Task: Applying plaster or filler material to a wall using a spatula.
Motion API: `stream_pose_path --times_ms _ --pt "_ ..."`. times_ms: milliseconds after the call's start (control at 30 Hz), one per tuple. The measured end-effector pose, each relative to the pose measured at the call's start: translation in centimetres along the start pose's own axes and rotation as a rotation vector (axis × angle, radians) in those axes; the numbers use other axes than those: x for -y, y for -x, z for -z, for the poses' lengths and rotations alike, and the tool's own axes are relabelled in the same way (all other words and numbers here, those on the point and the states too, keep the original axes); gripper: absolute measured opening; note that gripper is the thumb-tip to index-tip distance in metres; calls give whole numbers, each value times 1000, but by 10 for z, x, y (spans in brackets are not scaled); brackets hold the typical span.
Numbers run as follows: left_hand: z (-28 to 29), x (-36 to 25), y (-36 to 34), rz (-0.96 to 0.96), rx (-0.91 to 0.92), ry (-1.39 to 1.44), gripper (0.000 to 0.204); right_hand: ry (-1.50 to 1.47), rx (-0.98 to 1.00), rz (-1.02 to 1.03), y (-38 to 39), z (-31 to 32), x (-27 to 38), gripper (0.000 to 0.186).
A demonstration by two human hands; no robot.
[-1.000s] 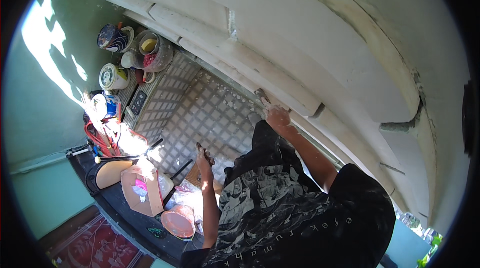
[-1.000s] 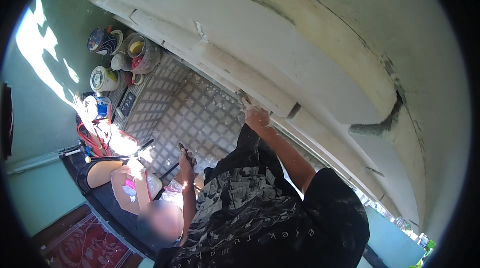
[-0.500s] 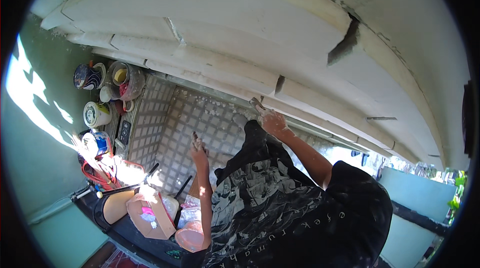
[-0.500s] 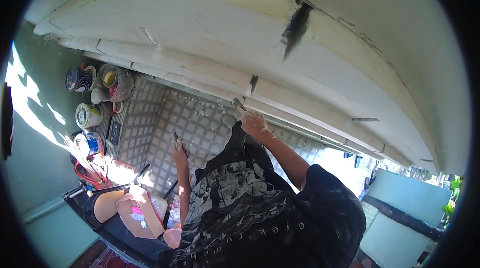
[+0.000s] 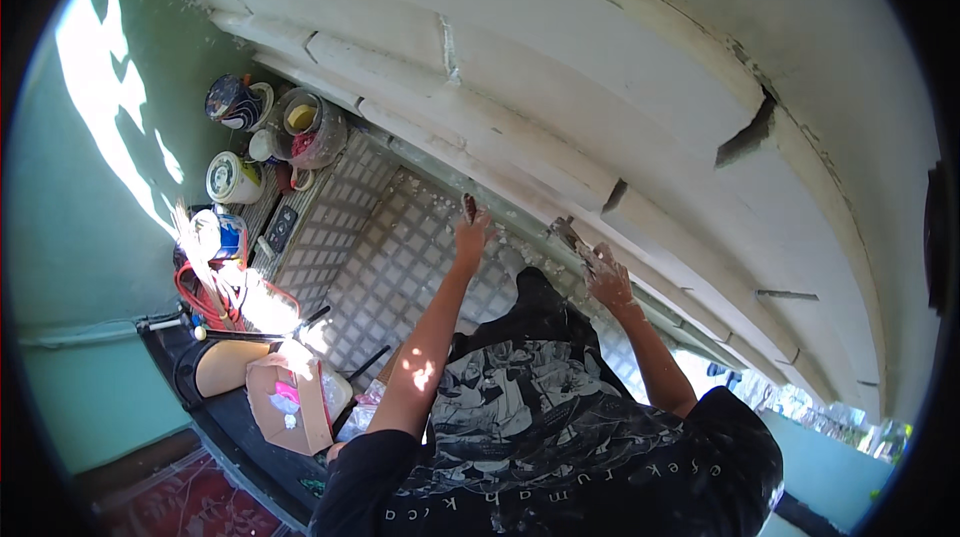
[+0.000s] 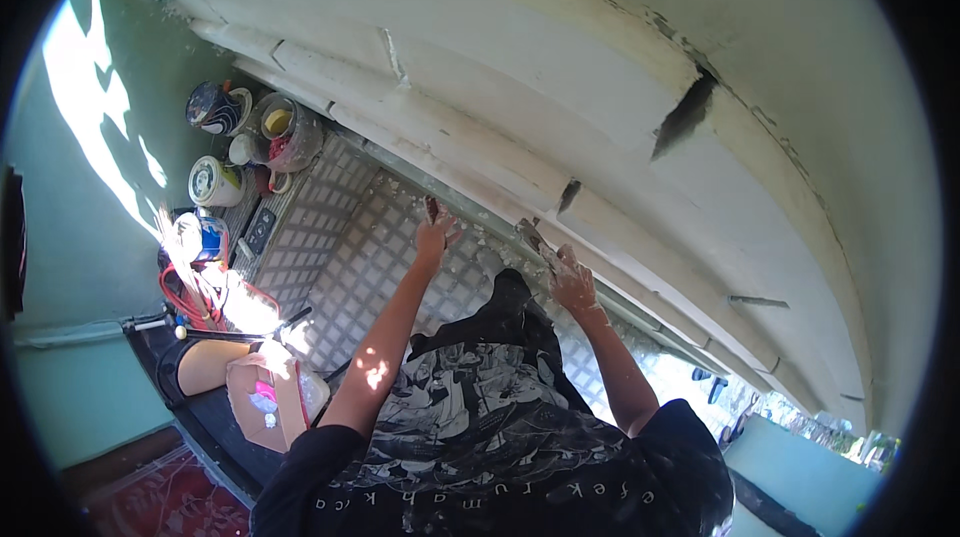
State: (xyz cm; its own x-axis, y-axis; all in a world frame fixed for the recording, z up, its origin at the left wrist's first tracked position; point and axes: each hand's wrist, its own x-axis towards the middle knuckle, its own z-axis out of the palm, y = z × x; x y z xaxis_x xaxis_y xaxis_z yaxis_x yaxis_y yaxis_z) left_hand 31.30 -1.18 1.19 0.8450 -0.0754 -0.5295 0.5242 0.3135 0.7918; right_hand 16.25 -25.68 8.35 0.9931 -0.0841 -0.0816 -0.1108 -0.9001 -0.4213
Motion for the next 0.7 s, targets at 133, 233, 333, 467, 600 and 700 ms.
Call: stream_pose_path --times_ms 133,233,333,467,600,700 --pt "-32 4 -33 -26 -8 63 35 82 -90 77 -16 -25 -19 36" --pt "-38 12 -53 -53 -16 80 31 60 -76 141 -31 -27 -30 32" --pt "-40 8 -50 -42 -18 113 31 55 -92 204 -41 -28 -36 30" --pt "-32 12 -52 -40 -4 219 34 152 -102 280 -54 -37 -34 33" --pt "-32 -26 -36 15 -24 -188 40 132 -7 136 -47 -39 -24 34" --pt "-38 -24 -25 -224 -334 -1041 46 88 59 95 -53 -28 -21 31"
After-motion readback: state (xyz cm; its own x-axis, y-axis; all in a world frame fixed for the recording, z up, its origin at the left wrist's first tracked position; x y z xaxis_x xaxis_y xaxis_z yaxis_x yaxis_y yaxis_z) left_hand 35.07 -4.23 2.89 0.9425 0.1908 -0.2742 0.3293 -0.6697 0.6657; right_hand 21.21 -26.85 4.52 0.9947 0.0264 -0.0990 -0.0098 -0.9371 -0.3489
